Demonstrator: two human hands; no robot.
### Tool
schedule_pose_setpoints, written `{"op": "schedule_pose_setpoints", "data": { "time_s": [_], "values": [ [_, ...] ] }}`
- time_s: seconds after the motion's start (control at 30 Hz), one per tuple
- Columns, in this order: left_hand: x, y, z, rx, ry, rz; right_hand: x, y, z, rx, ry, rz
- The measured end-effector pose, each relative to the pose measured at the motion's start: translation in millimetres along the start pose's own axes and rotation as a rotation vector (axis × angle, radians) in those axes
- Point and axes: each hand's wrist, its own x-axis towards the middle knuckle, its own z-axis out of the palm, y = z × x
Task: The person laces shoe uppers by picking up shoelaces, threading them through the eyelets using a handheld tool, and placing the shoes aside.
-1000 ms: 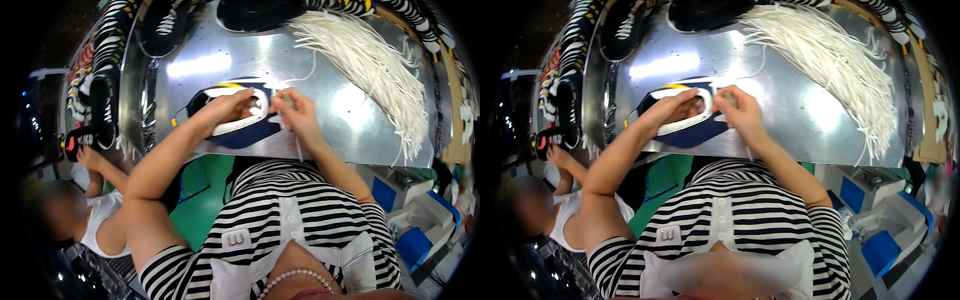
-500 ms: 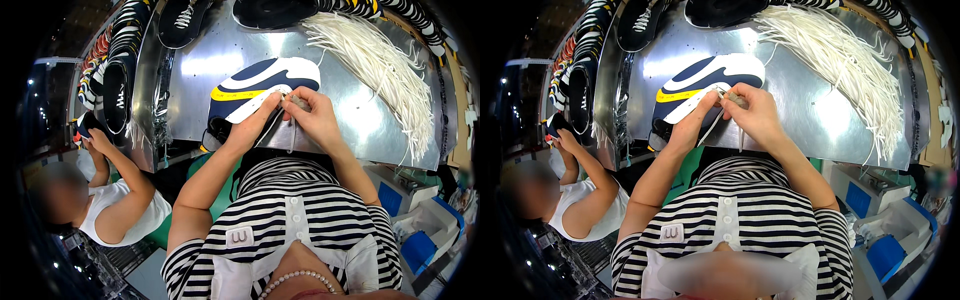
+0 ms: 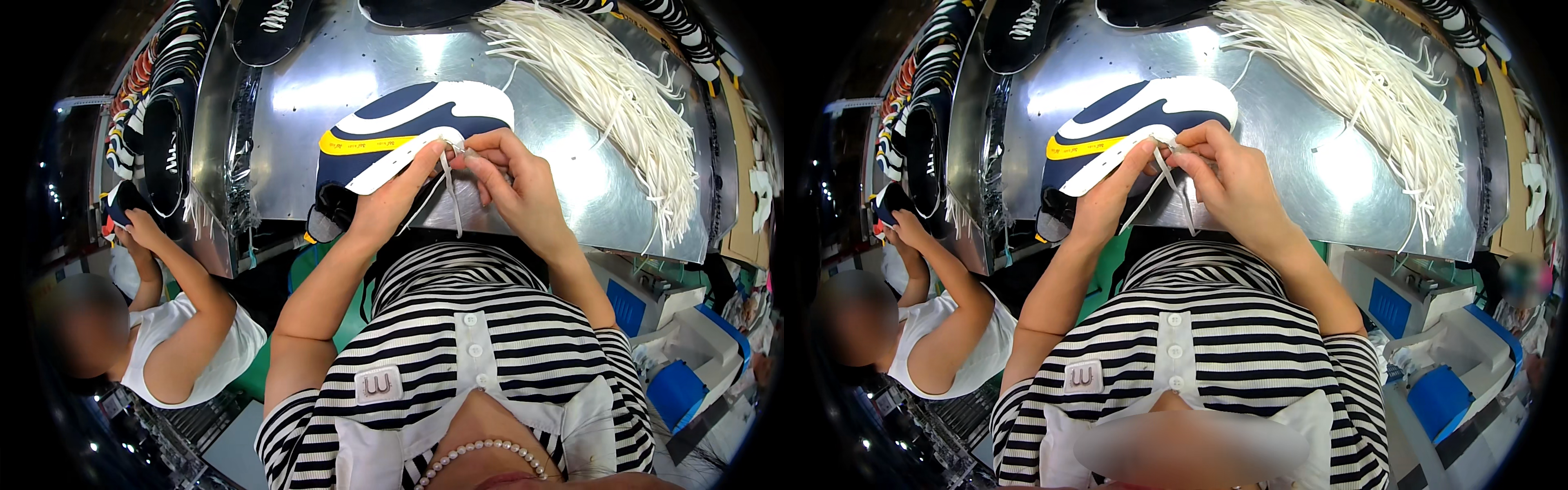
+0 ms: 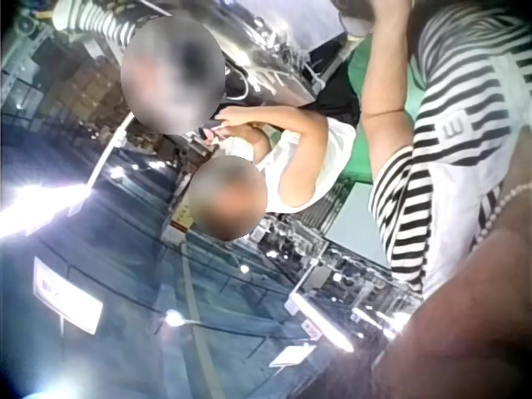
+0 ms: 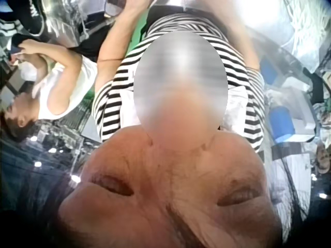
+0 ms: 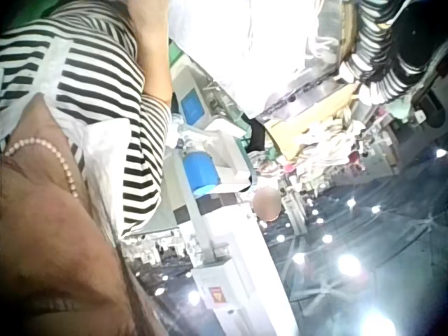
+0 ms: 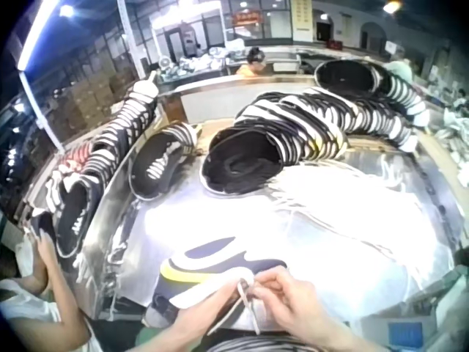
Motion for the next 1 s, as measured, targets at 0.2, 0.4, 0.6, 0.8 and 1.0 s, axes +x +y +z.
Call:
{"op": "schedule_pose_setpoints", "data": {
  "time_s": [0.2,0.4,0.6,0.8,1.0],
  "values": [
    [-1.5,-2.1,1.3,0.094,-0.011,0.028,5.4,1.5,-5.6,-0.018,-0.04,0.002],
    [-0.6,9.5,14.8,1.073,0.043,0.736,27.2,7.6,3.2,-0.465,-0.01,-0.144],
    [1.1,-18.9,-19.7,0.094,-0.031,-0.107,21.6,-16.6,-22.1,-0.633,-0.152,-0.121],
    [16.9,0.7,-20.3,-0.103,-0.009,-0.173,39.0,27.7,-45.9,0.168,-0.003,0.129],
    [29.4,4.4,-44.9,0.185,-0.241,-0.151,64.0,28.2,-34.1,0.335,0.18,0.248]
  ]
}}
